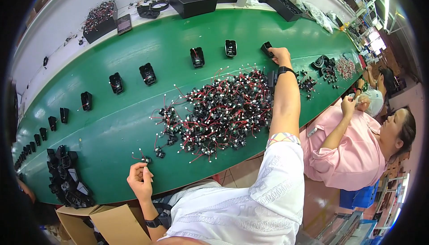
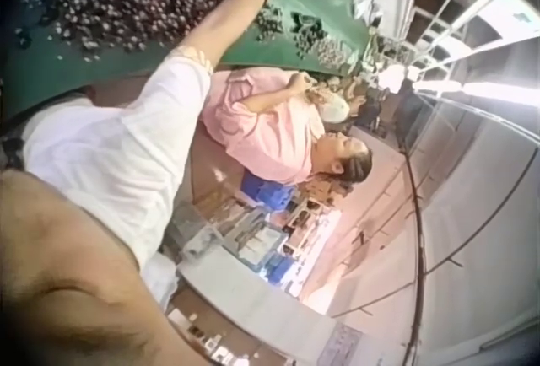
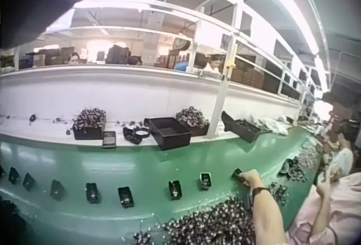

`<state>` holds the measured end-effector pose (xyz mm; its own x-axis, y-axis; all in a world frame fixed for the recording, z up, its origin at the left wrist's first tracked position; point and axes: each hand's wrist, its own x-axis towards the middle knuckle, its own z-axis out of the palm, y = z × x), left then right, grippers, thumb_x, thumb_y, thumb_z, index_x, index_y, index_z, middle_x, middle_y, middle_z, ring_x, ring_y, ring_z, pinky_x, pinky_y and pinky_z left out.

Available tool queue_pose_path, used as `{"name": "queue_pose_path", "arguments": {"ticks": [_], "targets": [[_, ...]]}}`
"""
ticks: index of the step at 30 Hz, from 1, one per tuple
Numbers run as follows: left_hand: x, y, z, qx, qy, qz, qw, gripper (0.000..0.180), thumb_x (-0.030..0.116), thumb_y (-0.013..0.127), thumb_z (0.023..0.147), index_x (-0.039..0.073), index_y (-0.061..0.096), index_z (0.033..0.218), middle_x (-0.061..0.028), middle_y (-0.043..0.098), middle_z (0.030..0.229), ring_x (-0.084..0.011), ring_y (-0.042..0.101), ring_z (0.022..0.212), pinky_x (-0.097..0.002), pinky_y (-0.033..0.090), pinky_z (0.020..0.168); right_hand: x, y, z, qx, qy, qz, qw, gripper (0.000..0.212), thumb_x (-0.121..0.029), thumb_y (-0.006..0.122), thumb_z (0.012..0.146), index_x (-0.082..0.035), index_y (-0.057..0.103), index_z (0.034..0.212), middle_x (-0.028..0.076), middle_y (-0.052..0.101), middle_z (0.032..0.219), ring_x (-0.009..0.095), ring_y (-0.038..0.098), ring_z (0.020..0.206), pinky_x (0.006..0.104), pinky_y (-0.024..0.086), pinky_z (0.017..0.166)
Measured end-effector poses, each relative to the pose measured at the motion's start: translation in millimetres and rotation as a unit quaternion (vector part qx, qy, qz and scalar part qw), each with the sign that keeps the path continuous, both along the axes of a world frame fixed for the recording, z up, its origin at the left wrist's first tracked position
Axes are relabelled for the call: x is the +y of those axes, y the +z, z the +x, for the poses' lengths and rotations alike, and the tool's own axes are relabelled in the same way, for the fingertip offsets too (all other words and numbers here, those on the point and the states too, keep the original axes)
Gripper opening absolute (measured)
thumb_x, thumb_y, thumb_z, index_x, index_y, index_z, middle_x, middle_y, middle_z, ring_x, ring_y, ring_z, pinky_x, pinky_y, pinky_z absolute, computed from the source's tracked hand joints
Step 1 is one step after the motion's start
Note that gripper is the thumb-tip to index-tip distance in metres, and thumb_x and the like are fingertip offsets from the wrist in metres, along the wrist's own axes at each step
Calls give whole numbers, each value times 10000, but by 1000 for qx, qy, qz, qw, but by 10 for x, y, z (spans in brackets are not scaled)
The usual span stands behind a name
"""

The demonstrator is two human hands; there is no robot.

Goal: The person picks up a black plastic housing and a small electronic component with wires, inserts the component into the housing, and presses them together. They then place the assembled unit onto the green workbench and repeat the process.

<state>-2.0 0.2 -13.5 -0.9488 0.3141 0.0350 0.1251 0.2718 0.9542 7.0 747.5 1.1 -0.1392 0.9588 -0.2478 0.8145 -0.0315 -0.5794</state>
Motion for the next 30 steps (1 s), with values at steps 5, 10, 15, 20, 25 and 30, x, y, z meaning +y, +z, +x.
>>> {"name": "queue_pose_path", "arguments": {"ticks": [5,10,15,20,25,30], "targets": [[-15,17,5,5,7,-2,1000,87,37,598,948,-24,603,1010,-23,603,662,-54,544,542,-191,412,488,-195,188,-90,-11,18,-7,1000,421,-399,803,806,-55,580,707,26,530,609,142,538,514,293,462,467],[12,18,-4,2,0,4,1000,85,43,601,949,-24,607,1001,-22,603,661,-52,548,546,-188,408,487,-9,252,31,1,66,-21,998,387,-372,797,800,-41,612,722,44,571,637,152,563,542,297,483,493],[9,17,17,4,2,6,1000,80,41,600,948,-26,610,991,-20,604,662,-49,547,545,-188,407,485,-98,219,-50,-123,93,49,987,341,-327,813,765,-11,703,831,74,685,756,195,667,625,337,554,561],[17,27,22,3,3,1,1000,81,30,602,946,-31,615,999,-23,610,669,-52,560,549,-193,423,490,-173,199,-126,-141,114,75,981,362,-333,817,731,3,730,835,117,725,791,214,704,684,359,578,610],[8,8,7,-3,5,-2,1000,79,23,608,942,-17,630,1007,-23,625,689,-56,577,561,-198,439,494,67,32,-132,-184,222,263,921,540,-489,752,697,41,728,797,222,719,795,378,715,815,446,560,756],[11,116,-15,13,25,-2,1000,87,24,645,922,-6,664,1001,-30,691,740,-55,621,620,-213,492,562,308,-41,-144,-101,328,379,859,488,-476,727,816,2,653,883,223,682,895,370,665,852,460,515,753]]}}
